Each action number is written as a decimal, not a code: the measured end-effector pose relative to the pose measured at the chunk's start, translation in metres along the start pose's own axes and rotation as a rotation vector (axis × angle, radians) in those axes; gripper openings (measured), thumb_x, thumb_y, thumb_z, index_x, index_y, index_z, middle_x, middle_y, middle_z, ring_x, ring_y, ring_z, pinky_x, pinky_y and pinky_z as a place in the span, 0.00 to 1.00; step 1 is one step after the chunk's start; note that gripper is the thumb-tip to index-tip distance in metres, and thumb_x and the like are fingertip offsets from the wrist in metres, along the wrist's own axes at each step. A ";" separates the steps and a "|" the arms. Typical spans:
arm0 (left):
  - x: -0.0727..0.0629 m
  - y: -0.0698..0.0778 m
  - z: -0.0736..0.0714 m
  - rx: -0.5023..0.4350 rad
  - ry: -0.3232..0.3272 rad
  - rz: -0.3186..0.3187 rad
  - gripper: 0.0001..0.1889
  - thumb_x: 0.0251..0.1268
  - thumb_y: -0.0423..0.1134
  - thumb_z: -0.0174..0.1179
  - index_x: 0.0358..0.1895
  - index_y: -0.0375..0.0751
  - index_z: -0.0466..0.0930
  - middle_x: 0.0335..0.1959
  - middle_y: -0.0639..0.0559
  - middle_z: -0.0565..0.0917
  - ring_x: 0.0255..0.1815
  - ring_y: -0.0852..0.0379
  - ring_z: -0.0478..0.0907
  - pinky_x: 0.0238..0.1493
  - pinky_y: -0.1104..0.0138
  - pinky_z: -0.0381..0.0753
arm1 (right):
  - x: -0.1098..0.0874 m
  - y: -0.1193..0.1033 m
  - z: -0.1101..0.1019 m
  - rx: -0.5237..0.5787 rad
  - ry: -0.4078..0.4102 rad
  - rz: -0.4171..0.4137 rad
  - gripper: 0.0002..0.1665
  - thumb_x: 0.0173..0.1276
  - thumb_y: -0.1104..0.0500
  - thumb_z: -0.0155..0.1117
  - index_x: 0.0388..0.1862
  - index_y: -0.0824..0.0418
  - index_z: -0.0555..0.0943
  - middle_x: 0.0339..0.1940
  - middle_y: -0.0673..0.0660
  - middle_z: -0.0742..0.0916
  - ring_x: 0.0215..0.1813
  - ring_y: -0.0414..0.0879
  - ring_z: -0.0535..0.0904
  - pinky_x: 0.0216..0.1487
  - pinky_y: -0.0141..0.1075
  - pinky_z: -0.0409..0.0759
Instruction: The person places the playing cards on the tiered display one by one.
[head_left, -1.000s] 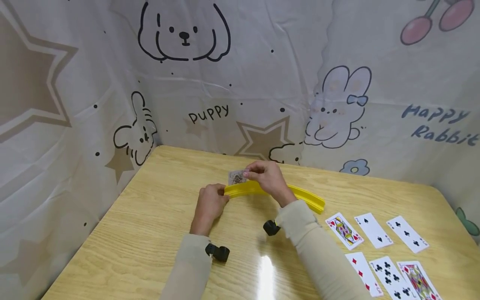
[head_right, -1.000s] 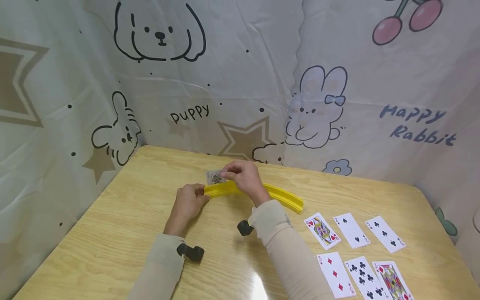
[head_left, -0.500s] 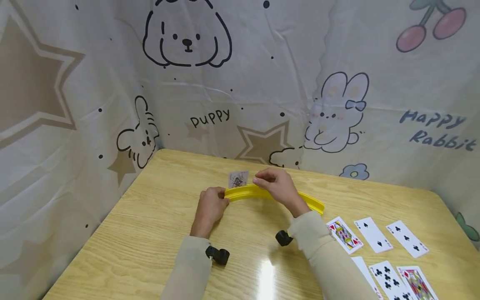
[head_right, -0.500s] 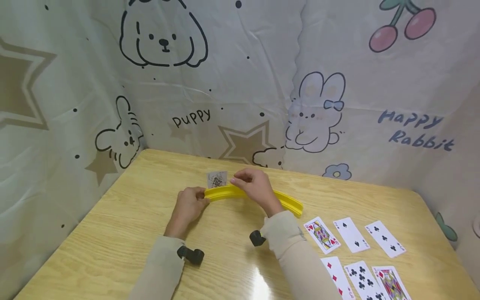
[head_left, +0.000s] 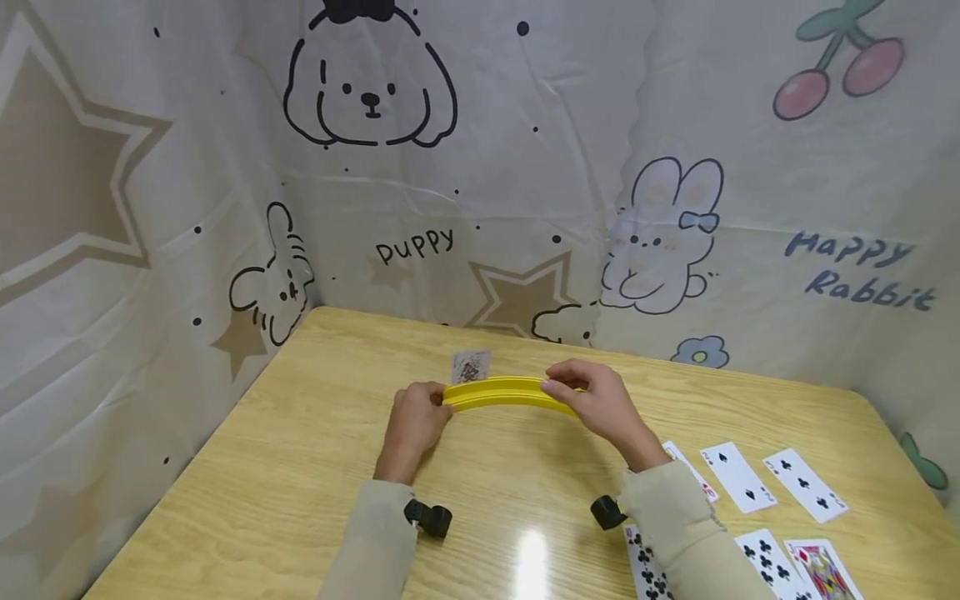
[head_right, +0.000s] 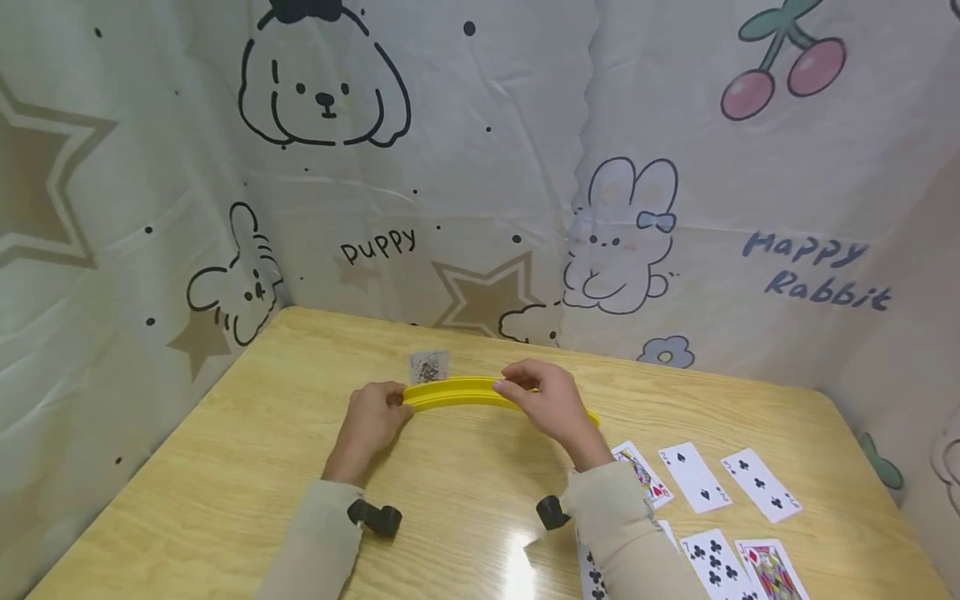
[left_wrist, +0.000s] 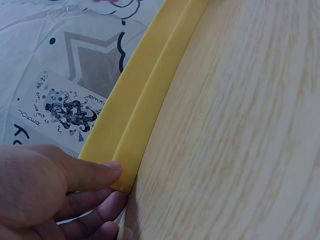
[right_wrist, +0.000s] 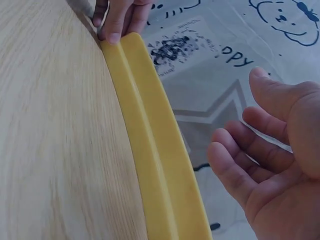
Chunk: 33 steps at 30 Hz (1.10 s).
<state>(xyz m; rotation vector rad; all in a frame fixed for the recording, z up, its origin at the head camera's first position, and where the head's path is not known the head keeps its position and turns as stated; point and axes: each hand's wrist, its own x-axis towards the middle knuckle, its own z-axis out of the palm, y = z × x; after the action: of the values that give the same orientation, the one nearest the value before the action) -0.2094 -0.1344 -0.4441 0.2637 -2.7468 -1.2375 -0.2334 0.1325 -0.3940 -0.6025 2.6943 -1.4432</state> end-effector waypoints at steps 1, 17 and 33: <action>0.000 0.000 0.000 -0.001 0.003 0.003 0.18 0.60 0.30 0.70 0.54 0.31 0.84 0.42 0.42 0.87 0.42 0.51 0.83 0.47 0.57 0.82 | -0.003 0.001 -0.003 -0.003 0.004 0.003 0.18 0.71 0.50 0.67 0.52 0.61 0.85 0.48 0.54 0.87 0.46 0.48 0.81 0.43 0.43 0.79; 0.000 -0.001 0.000 0.026 -0.001 0.005 0.19 0.61 0.31 0.70 0.55 0.31 0.84 0.41 0.43 0.87 0.44 0.50 0.82 0.47 0.57 0.82 | -0.036 0.013 -0.030 -0.072 0.072 0.107 0.23 0.70 0.49 0.68 0.54 0.65 0.84 0.48 0.55 0.86 0.47 0.49 0.81 0.44 0.39 0.81; 0.001 -0.001 0.000 0.020 -0.012 0.001 0.20 0.61 0.31 0.70 0.57 0.31 0.83 0.43 0.42 0.87 0.45 0.49 0.83 0.49 0.56 0.82 | -0.067 0.015 -0.049 -0.152 0.083 0.146 0.20 0.69 0.56 0.70 0.53 0.68 0.83 0.45 0.58 0.87 0.45 0.51 0.83 0.38 0.34 0.81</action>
<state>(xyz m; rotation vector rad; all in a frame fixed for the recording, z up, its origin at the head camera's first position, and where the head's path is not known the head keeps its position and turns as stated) -0.2101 -0.1352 -0.4444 0.2580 -2.7702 -1.2155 -0.1864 0.2017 -0.3884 -0.3489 2.8619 -1.2650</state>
